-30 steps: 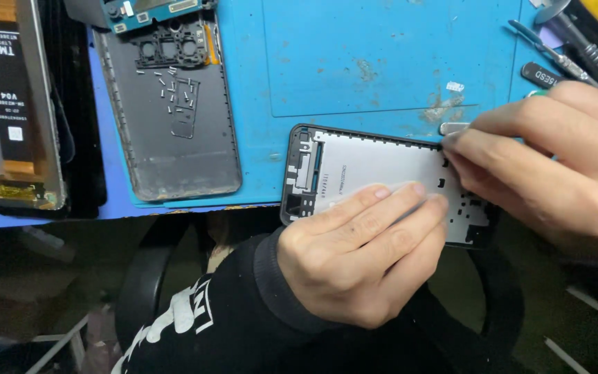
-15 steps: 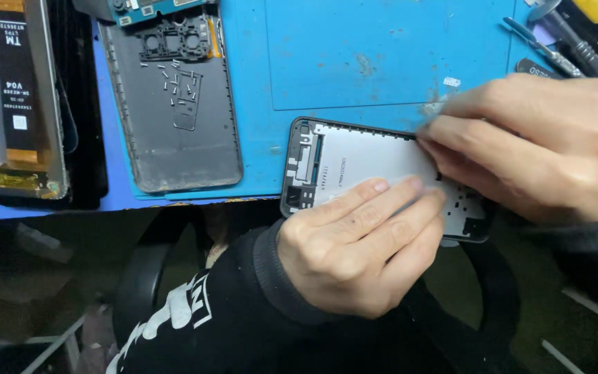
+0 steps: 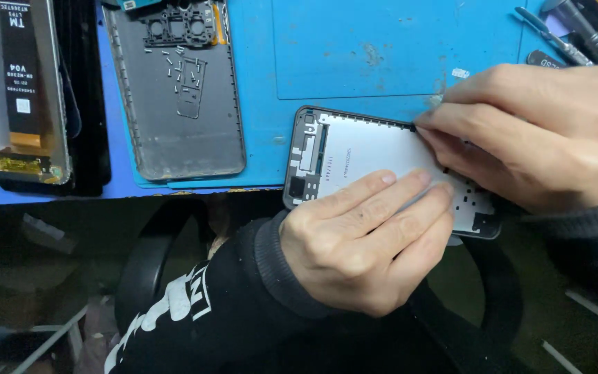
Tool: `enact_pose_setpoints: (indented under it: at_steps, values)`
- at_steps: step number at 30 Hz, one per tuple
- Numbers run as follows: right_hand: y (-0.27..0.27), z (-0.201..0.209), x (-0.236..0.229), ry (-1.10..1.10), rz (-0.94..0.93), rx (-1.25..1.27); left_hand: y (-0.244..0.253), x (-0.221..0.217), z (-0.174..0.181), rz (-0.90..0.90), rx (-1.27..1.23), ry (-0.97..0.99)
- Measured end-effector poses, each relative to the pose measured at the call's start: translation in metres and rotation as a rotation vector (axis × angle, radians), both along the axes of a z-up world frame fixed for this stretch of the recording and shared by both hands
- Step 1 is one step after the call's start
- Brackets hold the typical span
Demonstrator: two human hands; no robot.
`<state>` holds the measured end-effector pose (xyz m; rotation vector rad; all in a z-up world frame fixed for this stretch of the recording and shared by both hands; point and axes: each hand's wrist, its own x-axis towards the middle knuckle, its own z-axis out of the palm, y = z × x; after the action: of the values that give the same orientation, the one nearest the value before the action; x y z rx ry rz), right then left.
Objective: Cleaning and preparing a mobile phone frame for assembly or repair.
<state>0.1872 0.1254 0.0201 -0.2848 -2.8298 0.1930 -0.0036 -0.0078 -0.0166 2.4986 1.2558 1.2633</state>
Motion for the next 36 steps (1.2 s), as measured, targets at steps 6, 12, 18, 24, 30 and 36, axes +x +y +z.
enact_pose_setpoints:
  at_steps: [6, 12, 18, 24, 30, 36]
  values:
    - [-0.001, -0.004, 0.005, -0.015, -0.022, -0.043, -0.002, -0.001, -0.001, -0.008, -0.023, 0.000]
    - [0.018, -0.074, 0.118, -0.203, -0.370, -0.259, 0.000, -0.005, 0.007, -0.040, -0.030, -0.008]
    - [0.021, -0.090, 0.158, -0.036, -0.261, -0.277, 0.008, -0.010, 0.022, -0.090, -0.036, -0.002]
    - [-0.007, -0.021, 0.084, -0.252, -0.326, -0.051, 0.009, -0.006, 0.024, -0.073, -0.013, 0.042]
    - [-0.022, 0.003, 0.079, -0.183, -0.296, 0.332, 0.013, 0.000, 0.029, -0.056, 0.055, 0.064]
    - [-0.017, -0.003, 0.110, 0.138, -0.710, -0.006, 0.005, 0.001, 0.019, -0.078, 0.029, 0.093]
